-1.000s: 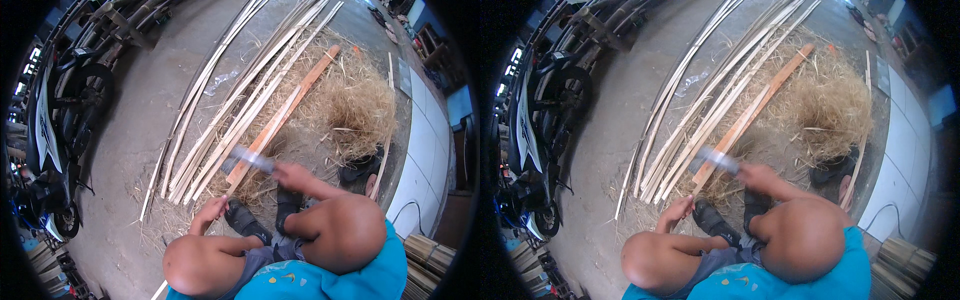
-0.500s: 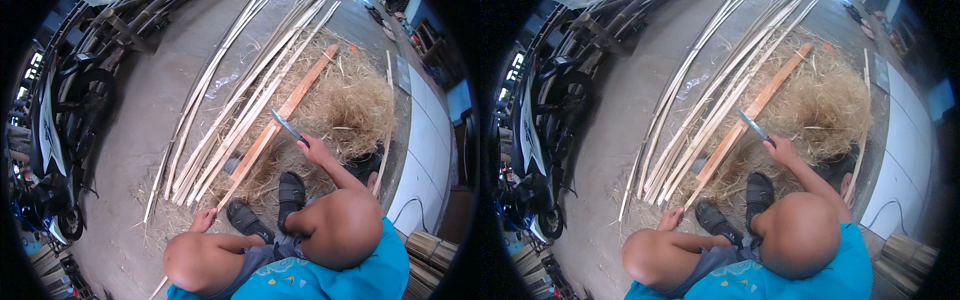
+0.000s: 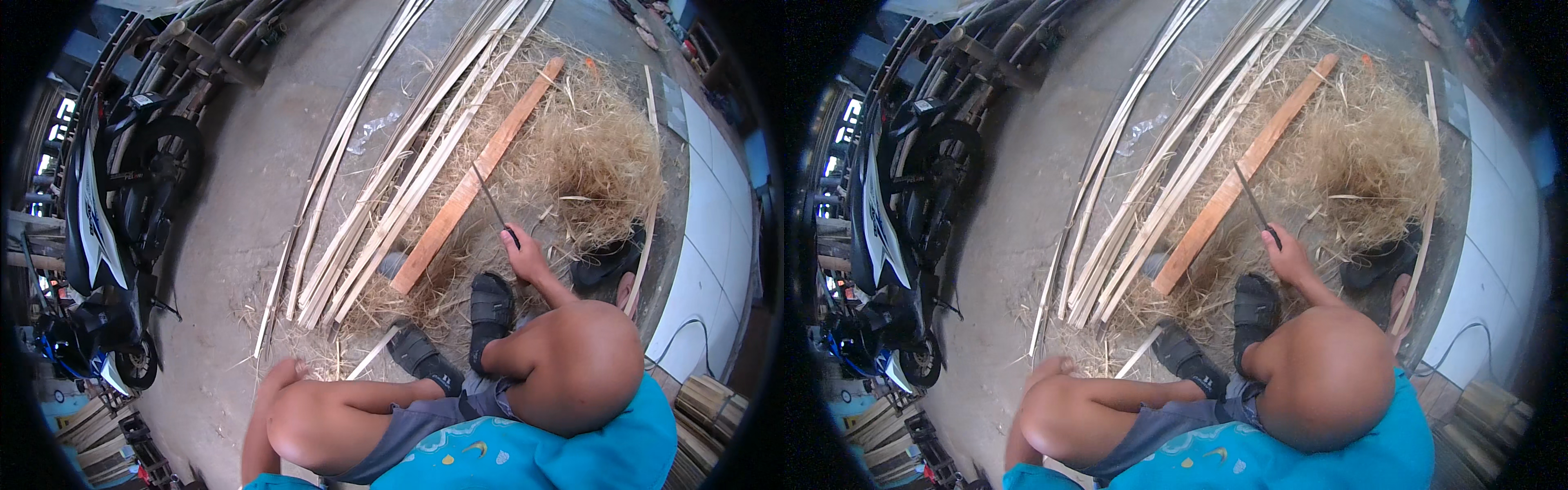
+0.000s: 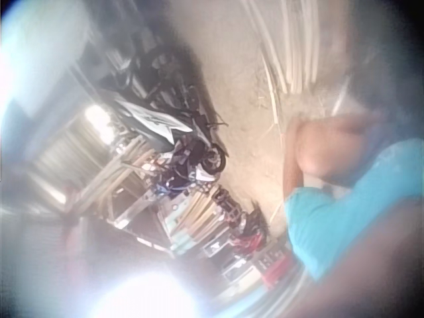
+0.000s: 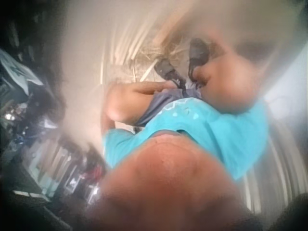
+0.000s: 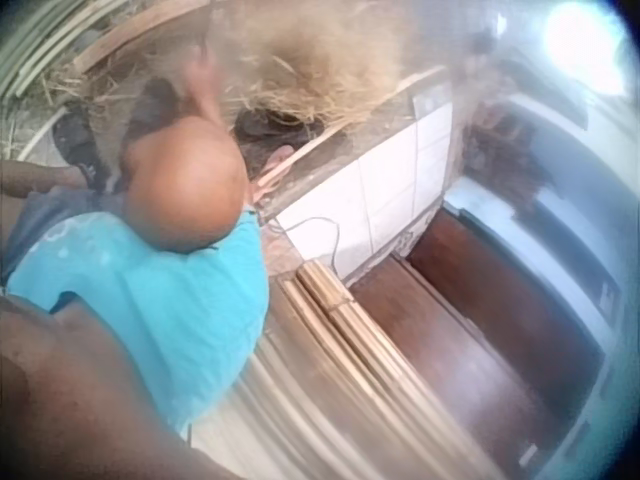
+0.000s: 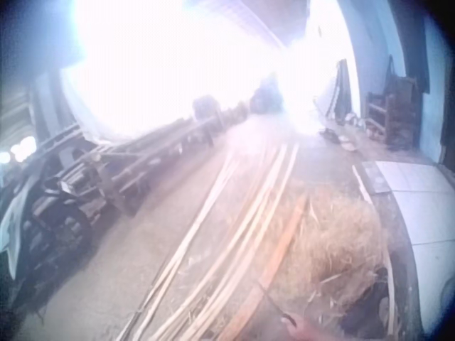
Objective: The person sits on the floor and uses a knife to shave thin strips from bamboo pieces. They repeatedly scrape the surface of each strip to remove the outer layer, then set the finished pieces aside.
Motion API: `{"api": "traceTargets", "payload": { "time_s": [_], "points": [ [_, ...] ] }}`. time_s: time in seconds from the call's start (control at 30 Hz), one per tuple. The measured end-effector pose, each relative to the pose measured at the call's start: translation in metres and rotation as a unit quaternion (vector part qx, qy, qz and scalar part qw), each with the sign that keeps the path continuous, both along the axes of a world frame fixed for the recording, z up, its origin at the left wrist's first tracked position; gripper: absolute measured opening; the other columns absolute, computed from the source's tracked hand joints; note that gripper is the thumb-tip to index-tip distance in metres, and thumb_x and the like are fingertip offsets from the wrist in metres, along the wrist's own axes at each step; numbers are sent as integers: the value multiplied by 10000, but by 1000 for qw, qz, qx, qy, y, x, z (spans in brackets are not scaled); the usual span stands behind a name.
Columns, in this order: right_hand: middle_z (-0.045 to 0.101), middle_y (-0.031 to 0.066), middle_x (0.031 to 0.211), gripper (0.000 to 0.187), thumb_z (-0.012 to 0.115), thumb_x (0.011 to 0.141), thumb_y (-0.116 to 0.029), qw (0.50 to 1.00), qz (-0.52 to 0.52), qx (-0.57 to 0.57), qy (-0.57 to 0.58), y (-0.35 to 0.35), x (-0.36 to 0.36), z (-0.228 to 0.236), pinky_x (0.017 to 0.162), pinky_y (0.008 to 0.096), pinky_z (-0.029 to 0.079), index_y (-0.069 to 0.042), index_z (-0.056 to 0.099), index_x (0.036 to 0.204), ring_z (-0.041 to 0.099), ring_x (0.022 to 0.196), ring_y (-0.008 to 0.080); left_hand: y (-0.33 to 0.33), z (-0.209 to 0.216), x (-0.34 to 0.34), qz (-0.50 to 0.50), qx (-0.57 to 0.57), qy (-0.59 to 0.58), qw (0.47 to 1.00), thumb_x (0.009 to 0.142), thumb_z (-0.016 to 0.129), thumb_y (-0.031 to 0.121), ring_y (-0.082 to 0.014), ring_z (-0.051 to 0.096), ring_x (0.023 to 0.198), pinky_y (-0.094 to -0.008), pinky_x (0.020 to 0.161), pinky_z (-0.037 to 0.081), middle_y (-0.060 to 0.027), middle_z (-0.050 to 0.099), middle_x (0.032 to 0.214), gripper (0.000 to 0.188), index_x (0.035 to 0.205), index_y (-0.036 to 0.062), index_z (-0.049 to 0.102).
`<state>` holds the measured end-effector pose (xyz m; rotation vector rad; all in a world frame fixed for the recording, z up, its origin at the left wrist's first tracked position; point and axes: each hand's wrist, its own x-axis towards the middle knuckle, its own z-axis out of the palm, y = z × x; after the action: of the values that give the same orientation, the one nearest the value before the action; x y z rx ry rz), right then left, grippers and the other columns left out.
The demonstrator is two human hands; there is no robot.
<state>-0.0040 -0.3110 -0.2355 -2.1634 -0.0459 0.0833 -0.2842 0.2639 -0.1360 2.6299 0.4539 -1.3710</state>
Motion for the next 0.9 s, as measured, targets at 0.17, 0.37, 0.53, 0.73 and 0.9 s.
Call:
{"api": "traceTargets", "payload": {
  "time_s": [0.17, 0.37, 0.53, 0.73, 0.9],
  "points": [
    [668, 79, 901, 361, 659, 982, -357, 936, -45, 227, 265, 13, -22, -16, 771, 367, 534, -75, 606, 1200, 656, 852, 182, -60, 39, 199, -200, 11, -179, 963, 929, 630, 325, -403, 647, 1052, -503, 913, 517, -212, 689, 1096, 310, 1046, 44, 687],
    [583, 32, 1044, 440, 695, 968, -358, 763, 6, 474, 440, 17, -16, -9, 774, 342, 506, -150, 510, 1309, 579, 932, 116, -205, -19, 351, -199, -68, -286, 935, 930, 617, 339, -401, 680, 984, -502, 871, 539, -211, 709, 986, 326, 1064, 45, 663],
    [513, 5, 1050, 441, 669, 986, -355, 813, 135, 424, 375, -7, -14, 3, 895, 341, 450, -163, 464, 1325, 496, 993, 122, -249, -84, 385, -127, -25, -326, 937, 961, 531, 296, -401, 682, 1001, -533, 873, 534, -257, 703, 1022, 337, 1122, 26, 651],
    [625, 123, 1019, 462, 657, 952, -315, 959, 85, 152, 225, -20, -16, 15, 887, 388, 481, -107, 456, 1313, 612, 983, 278, -242, 12, 434, 151, -337, -443, 817, 1017, 565, 368, -129, 599, 578, -308, 553, 476, -50, 621, 670, 417, 1017, -27, 701],
    [671, 262, 1043, 465, 665, 902, -288, 944, 236, -18, 230, 22, -10, 64, 877, 487, 514, -44, 503, 1264, 640, 1016, 465, -270, 51, 463, 140, -305, -498, 800, 998, 593, 466, -120, 558, 603, -335, 575, 449, -29, 579, 623, 498, 911, 0, 745]
  ]
}}
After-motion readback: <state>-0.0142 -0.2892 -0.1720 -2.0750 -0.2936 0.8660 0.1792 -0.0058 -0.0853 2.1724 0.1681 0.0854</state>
